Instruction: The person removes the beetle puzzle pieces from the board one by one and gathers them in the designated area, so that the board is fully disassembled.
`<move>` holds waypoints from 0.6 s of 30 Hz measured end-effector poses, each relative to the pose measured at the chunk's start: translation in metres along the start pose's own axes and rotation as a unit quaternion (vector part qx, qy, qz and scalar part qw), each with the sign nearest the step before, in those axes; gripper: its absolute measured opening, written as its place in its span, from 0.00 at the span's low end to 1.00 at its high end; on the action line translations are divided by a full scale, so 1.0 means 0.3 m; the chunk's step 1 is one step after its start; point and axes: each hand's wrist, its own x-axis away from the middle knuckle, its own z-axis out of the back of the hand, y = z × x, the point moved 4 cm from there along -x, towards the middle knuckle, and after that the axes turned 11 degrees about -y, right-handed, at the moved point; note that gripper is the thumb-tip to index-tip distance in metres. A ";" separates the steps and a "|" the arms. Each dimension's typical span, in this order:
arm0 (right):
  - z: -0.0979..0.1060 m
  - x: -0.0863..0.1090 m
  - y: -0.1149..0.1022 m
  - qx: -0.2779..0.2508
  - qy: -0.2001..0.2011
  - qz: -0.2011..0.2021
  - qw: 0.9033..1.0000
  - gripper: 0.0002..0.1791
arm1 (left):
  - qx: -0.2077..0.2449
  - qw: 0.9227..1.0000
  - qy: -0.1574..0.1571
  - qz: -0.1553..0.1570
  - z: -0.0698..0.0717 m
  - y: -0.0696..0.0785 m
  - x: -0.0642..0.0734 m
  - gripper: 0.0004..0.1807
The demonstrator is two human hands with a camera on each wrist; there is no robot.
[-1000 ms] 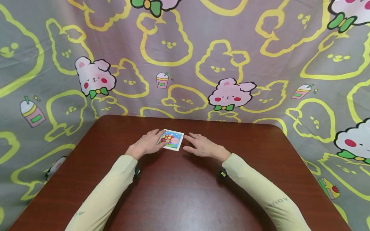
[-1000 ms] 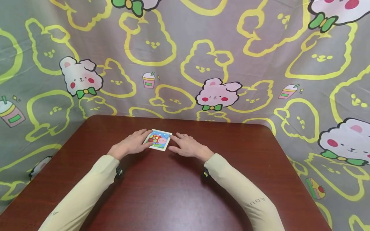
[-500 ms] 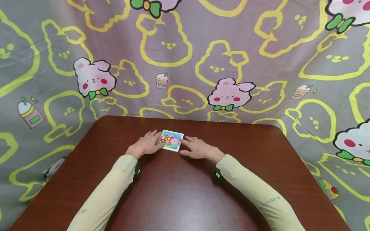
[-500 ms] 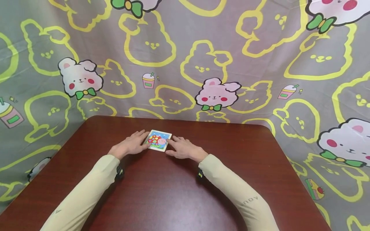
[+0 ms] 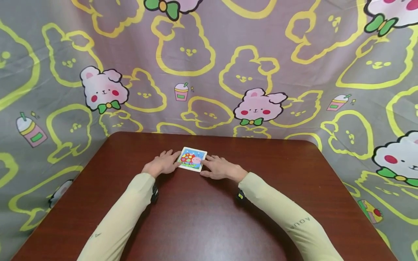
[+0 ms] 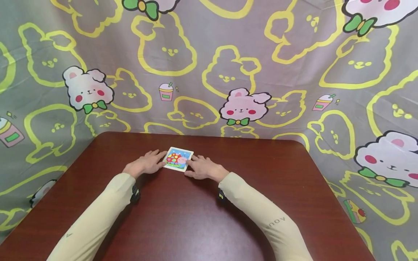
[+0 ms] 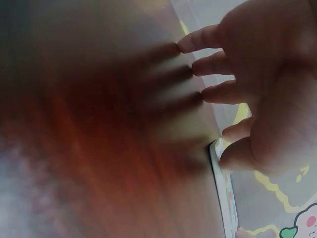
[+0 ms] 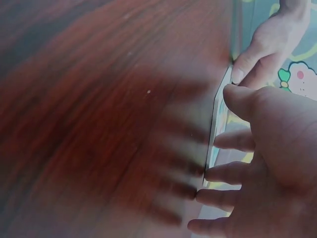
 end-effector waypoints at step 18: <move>0.008 0.025 0.000 0.014 0.020 0.033 0.999 0.15 | -0.004 0.998 -0.052 0.027 -0.007 0.029 0.023 0.46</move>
